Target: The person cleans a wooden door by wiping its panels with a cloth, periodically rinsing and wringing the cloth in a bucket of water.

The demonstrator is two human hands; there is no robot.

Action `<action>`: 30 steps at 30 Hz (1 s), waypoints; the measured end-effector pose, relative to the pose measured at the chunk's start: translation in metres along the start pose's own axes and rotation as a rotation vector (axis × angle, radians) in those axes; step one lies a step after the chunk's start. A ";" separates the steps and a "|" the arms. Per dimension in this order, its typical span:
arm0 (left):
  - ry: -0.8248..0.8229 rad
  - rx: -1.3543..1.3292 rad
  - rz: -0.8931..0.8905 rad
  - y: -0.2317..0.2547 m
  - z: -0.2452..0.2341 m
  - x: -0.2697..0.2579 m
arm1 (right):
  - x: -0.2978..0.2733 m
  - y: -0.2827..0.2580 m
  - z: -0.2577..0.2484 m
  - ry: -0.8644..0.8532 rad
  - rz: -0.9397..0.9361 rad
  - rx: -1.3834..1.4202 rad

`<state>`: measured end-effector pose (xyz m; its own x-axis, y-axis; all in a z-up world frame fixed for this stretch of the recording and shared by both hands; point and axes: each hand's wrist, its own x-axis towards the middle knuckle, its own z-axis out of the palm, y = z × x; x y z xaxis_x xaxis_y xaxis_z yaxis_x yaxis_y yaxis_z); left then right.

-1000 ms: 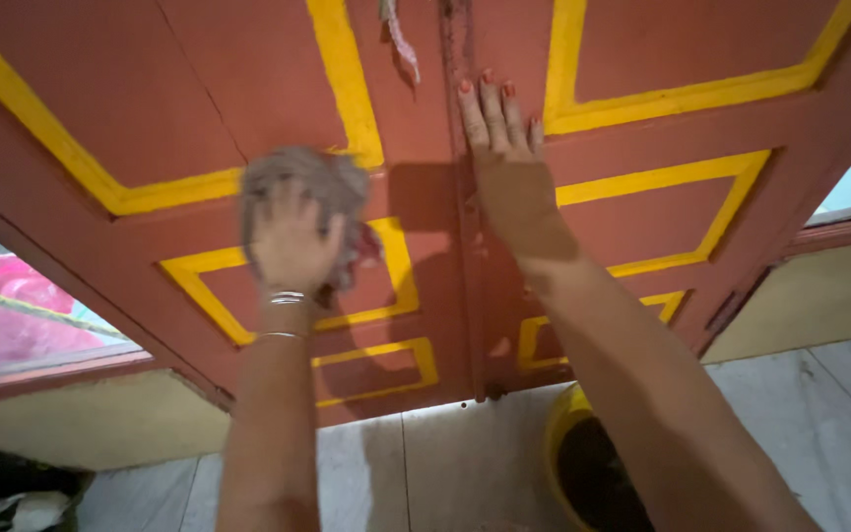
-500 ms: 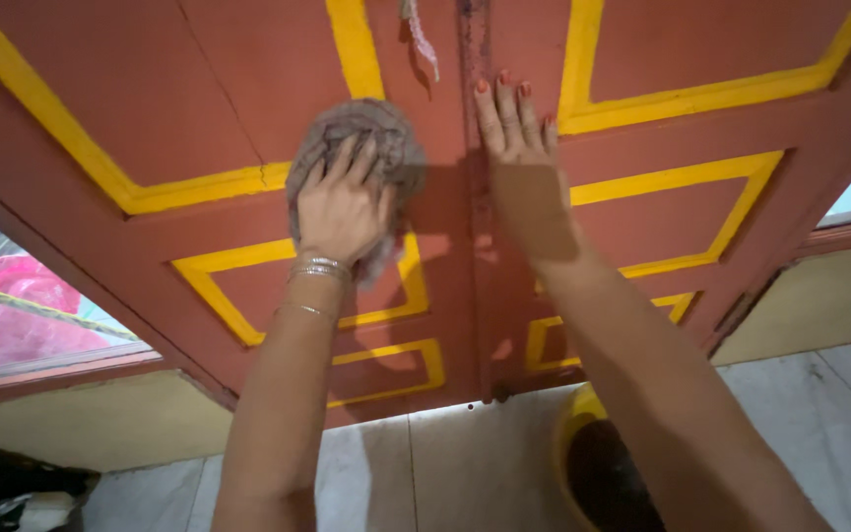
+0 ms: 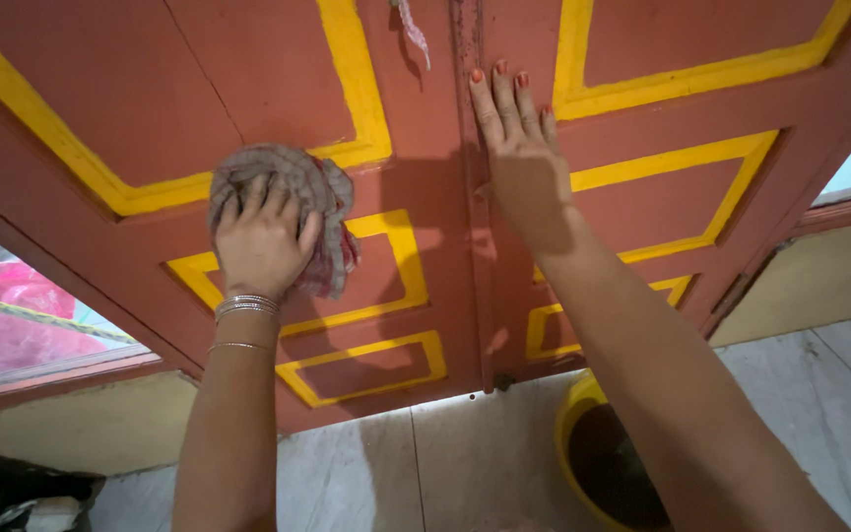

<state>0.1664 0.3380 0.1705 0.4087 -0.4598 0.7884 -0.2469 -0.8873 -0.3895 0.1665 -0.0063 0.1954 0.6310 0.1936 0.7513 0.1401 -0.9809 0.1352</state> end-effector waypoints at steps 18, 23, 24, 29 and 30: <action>0.039 -0.127 -0.100 0.072 0.013 0.076 | 0.000 -0.004 -0.008 -0.067 0.007 0.116; 0.136 -0.148 -0.192 0.052 0.005 0.138 | 0.002 -0.006 -0.014 -0.112 0.031 0.153; 0.137 -0.157 -0.201 0.050 0.004 0.145 | 0.002 -0.005 -0.014 -0.124 0.038 0.155; 0.163 -0.145 -0.184 0.056 0.014 0.130 | -0.003 -0.004 -0.010 -0.058 0.023 0.136; 0.149 -0.143 -0.177 0.057 0.017 0.119 | -0.002 -0.005 -0.010 -0.061 0.024 0.133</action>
<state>0.2155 0.2322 0.2337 0.3255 -0.2784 0.9036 -0.3092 -0.9345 -0.1765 0.1570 -0.0018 0.1998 0.6800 0.1748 0.7121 0.2218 -0.9747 0.0275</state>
